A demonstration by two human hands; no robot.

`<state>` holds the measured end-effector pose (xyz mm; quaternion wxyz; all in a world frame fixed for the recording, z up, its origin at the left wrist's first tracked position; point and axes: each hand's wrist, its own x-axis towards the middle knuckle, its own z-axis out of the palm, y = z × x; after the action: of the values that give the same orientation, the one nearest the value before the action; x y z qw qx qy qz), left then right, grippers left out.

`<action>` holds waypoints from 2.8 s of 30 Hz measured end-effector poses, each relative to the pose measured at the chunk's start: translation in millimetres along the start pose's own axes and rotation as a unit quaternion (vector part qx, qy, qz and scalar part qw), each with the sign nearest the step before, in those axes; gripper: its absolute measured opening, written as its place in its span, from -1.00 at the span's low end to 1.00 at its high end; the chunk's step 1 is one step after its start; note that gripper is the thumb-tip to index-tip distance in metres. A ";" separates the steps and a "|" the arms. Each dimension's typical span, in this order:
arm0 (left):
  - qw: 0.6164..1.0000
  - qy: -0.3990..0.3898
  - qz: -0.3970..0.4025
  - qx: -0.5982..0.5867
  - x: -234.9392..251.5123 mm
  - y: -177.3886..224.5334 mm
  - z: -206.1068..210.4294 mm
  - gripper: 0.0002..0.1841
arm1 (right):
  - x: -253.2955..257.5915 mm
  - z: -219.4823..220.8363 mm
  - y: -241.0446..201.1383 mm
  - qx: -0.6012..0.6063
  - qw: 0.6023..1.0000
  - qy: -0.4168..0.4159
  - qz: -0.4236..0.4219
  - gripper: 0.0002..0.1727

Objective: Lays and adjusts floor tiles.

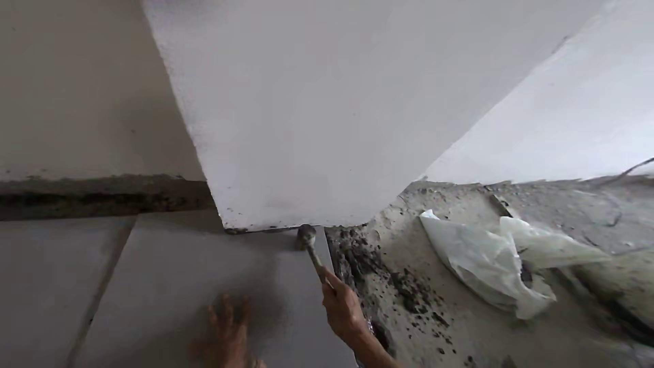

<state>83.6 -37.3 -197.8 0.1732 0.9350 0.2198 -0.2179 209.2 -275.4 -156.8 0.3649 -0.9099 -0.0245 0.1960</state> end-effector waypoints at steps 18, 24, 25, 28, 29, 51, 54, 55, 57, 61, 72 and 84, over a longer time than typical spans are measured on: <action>1.000 -0.005 0.006 -0.003 2.4 -4.1 -3.9 0.56 | -1.0 36.1 -54.7 -0.042 0.997 -0.047 -0.042 -0.39; 1.000 -0.021 -0.003 -0.019 -2.1 -3.2 -12.2 0.59 | 0.5 52.5 -66.2 -0.048 0.996 -0.051 -0.061 -0.41; 0.999 -0.025 0.001 -0.028 -2.8 -3.8 -9.9 0.58 | -0.3 56.3 -65.3 -0.055 0.995 -0.053 -0.062 -0.40; 0.998 -0.018 0.027 -0.048 0.2 0.6 -3.9 0.61 | -2.3 51.6 -74.5 -0.070 0.995 -0.053 -0.050 -0.43; 0.998 -0.003 0.040 -0.055 2.1 1.3 -2.2 0.62 | -3.7 52.7 -74.7 -0.065 0.995 -0.032 -0.067 -0.43; 0.945 0.238 -0.045 -0.220 38.3 -103.1 -17.8 -0.09 | -26.8 85.1 -117.7 -0.013 0.984 -0.082 -0.156 -0.35; 0.955 0.219 -0.086 -0.179 70.7 -139.8 -35.7 0.01 | -16.1 131.5 -134.4 -0.038 0.975 -0.070 -0.209 -0.36; 0.964 0.188 -0.101 -0.160 78.6 -144.0 -41.5 0.07 | -3.8 144.8 -143.1 -0.072 0.974 -0.077 -0.202 -0.36; 0.973 0.165 -0.114 -0.118 84.5 -145.2 -42.8 0.15 | 18.2 162.6 -166.8 -0.098 0.975 -0.077 -0.184 -0.39; 0.967 0.223 -0.113 -0.052 92.6 -145.7 -32.6 0.19 | 56.7 191.5 -192.6 -0.083 0.960 0.012 -0.269 -0.43; 0.948 0.295 -0.120 -0.029 96.3 -146.0 -22.4 0.21 | 85.9 200.1 -217.9 -0.030 0.988 -0.065 -0.135 -0.44; 0.935 0.339 -0.088 -0.063 110.1 -142.7 -13.5 0.19 | 81.7 198.4 -218.6 -0.091 0.985 -0.048 -0.135 -0.43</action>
<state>107.7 125.7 -272.2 0.1272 0.9176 0.3597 0.1116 231.8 29.9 -167.6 0.3023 -0.9170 -0.1828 0.1855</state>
